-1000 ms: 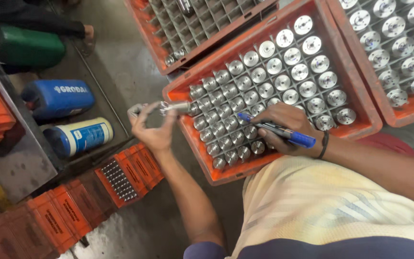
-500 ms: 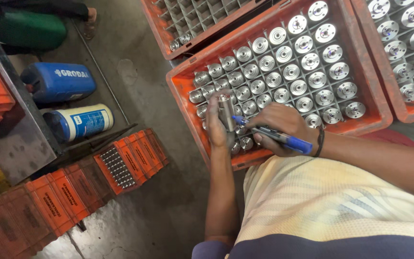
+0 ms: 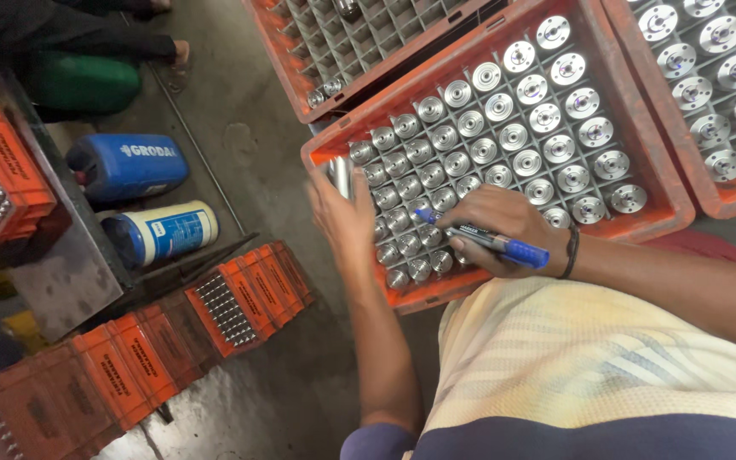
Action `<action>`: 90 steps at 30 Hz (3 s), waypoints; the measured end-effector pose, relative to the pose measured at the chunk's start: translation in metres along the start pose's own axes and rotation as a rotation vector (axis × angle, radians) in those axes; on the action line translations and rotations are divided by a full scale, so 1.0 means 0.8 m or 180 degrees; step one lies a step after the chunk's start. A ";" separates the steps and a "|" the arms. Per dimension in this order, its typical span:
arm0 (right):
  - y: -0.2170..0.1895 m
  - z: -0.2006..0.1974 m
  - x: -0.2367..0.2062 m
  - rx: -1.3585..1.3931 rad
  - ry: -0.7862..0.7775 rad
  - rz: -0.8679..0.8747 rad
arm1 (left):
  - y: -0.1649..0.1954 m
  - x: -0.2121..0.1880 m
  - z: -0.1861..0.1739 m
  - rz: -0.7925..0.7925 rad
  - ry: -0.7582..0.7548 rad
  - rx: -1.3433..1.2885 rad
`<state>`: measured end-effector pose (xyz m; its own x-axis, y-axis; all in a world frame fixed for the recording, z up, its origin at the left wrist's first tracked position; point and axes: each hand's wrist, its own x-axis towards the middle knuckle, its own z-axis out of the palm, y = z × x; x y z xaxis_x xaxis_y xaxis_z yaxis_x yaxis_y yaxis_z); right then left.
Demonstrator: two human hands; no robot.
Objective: The person picks up small cylindrical metal parts from an orange crate, marks them with a blue marker, and places them into another crate. The process is repeated for multiple parts.
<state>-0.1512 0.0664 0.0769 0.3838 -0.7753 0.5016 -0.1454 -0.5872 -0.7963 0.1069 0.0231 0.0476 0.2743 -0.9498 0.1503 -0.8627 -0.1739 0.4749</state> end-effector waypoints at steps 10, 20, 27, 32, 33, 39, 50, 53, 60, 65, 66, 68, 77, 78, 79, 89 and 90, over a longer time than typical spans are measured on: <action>-0.002 -0.014 -0.004 -0.0122 0.0298 0.0169 | 0.010 0.010 -0.029 -0.0072 -0.0295 0.0104; -0.009 -0.084 -0.064 -0.0324 0.1173 0.1010 | 0.101 -0.077 0.014 0.0759 -0.0914 -0.0690; 0.006 -0.156 -0.113 -0.0438 0.1296 0.1265 | 0.162 -0.120 0.060 0.0874 -0.1160 -0.0903; 0.013 -0.196 -0.127 -0.0431 0.0786 0.1092 | 0.208 -0.138 0.082 0.0611 -0.0819 -0.0774; 0.015 -0.203 -0.128 -0.0321 0.0705 0.1012 | 0.217 -0.139 0.085 0.0559 -0.0762 -0.0723; 0.038 -0.237 -0.129 0.0087 0.0372 0.0693 | 0.246 -0.117 0.122 -0.0160 -0.0986 0.0337; 0.063 -0.260 -0.116 0.0262 0.0171 0.0358 | 0.201 -0.118 0.121 0.0257 -0.0124 -0.1605; 0.068 -0.256 -0.112 0.0252 0.0011 0.0076 | 0.225 -0.136 0.137 0.0369 -0.0143 -0.0097; 0.077 -0.268 -0.110 0.0294 0.0197 0.0543 | 0.239 -0.142 0.124 0.0230 -0.0208 -0.0191; 0.079 -0.269 -0.107 0.0214 0.0244 0.0602 | 0.238 -0.151 0.117 0.0169 -0.0140 -0.0112; 0.080 -0.268 -0.106 0.0214 0.0226 0.0559 | 0.240 -0.151 0.119 0.0096 -0.0196 -0.0061; 0.081 -0.267 -0.105 0.0211 0.0192 0.0467 | 0.244 -0.148 0.127 -0.0142 -0.0393 0.0156; 0.075 -0.269 -0.095 0.0035 0.0191 0.0380 | 0.209 -0.103 0.099 0.0478 -0.0197 -0.1093; 0.071 -0.268 -0.092 -0.0027 0.0092 0.0177 | 0.205 -0.103 0.096 0.0677 0.0011 -0.1519; 0.068 -0.263 -0.089 -0.0073 -0.0021 -0.0030 | 0.205 -0.104 0.099 -0.0020 -0.0341 -0.2686; 0.063 -0.230 -0.076 0.0130 -0.0771 -0.0712 | 0.232 -0.138 0.175 -0.2414 -0.0766 -0.4849; 0.064 -0.230 -0.079 0.0150 -0.0596 -0.0605 | 0.230 -0.139 0.175 -0.2634 -0.0703 -0.4832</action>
<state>-0.3506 0.0426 0.0667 0.5628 -0.5930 0.5759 -0.0138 -0.7033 -0.7108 -0.1420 0.0602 -0.0026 0.2297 -0.7808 -0.5811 0.6300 -0.3358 0.7002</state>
